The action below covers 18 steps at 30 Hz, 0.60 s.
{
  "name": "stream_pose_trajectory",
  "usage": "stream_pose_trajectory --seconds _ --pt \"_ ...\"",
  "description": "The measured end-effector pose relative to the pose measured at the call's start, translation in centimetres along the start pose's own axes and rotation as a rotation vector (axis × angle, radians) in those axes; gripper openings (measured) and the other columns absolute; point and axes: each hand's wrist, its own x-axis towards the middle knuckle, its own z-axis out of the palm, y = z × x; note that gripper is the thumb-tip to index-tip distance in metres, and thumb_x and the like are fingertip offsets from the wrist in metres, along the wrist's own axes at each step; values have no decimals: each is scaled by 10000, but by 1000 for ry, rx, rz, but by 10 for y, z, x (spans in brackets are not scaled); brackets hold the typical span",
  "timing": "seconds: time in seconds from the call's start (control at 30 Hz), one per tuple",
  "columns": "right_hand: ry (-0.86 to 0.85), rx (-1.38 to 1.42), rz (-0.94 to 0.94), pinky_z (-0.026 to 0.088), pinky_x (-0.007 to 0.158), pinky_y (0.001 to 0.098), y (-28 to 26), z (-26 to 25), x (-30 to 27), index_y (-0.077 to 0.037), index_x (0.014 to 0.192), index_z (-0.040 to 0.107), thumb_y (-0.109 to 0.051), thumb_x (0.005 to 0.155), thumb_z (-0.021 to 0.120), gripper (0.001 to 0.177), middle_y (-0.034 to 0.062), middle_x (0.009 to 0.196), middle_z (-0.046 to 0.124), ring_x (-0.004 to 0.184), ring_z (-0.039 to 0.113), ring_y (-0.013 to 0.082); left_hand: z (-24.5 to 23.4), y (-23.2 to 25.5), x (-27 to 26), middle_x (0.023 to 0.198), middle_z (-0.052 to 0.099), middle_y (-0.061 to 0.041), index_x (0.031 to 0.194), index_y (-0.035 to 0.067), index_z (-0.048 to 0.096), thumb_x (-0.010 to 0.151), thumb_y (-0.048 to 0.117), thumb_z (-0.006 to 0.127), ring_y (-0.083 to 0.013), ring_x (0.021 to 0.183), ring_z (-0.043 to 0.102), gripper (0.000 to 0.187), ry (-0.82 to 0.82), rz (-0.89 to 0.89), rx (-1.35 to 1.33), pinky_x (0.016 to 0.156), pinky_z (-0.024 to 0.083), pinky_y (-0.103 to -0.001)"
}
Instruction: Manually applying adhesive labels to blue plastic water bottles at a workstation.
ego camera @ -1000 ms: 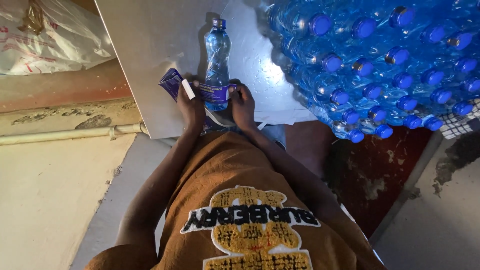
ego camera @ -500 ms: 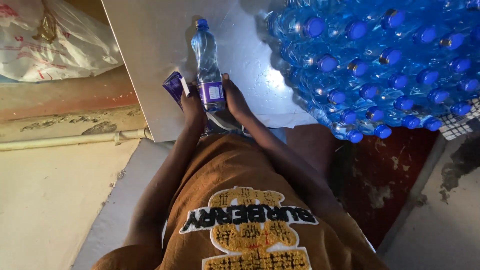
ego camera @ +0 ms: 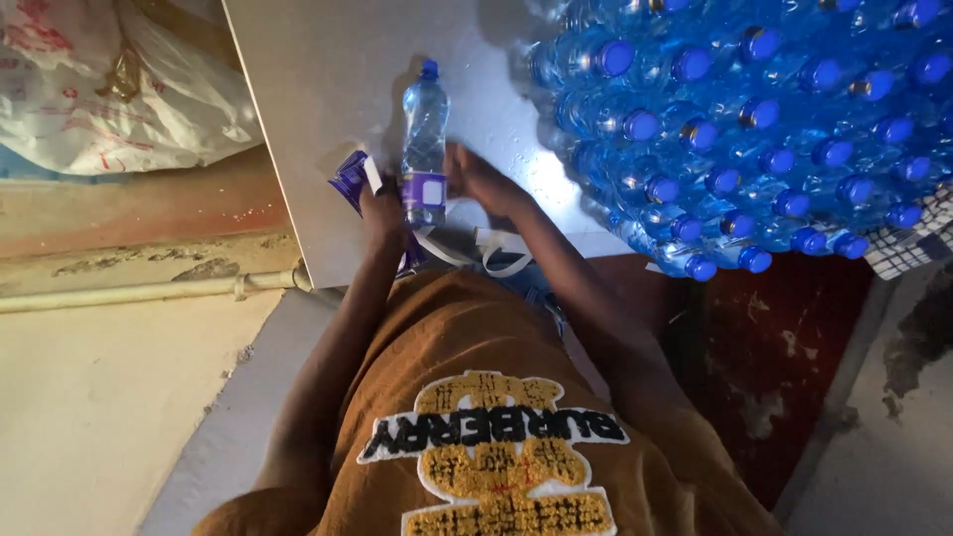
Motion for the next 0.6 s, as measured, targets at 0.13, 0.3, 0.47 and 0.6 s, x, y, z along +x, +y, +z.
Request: stream_pose_trajectory --seconds 0.13,0.3,0.47,0.6 --pt "411 6 -90 613 1039 614 -8 8 50 -48 1570 501 -902 893 708 1109 343 1426 655 1310 712 483 17 63 -45 1051 746 -286 1140 74 671 1021 146 627 -580 1150 713 146 76 511 426 963 507 -636" --pt "351 606 -298 710 804 537 -27 5 76 15 1162 695 -400 885 976 572 243 981 806 848 852 377 26 107 -80 838 751 -219 956 75 662 1022 240 765 -456 845 760 205 31 662 406 819 517 -588" --pt "-154 994 -523 649 789 479 -74 19 8 -42 1208 667 -461 1072 665 441 131 979 765 859 778 334 26 162 -164 709 594 77 742 182 651 911 251 889 -60 681 493 300 -200 649 131 595 432 -309" --pt "-362 900 -735 620 956 458 -96 20 -40 -48 1332 650 -538 1097 648 543 104 1084 745 998 773 294 27 179 -211 849 722 2 933 131 708 931 247 878 -122 782 662 206 -369 648 -1 720 552 -323"
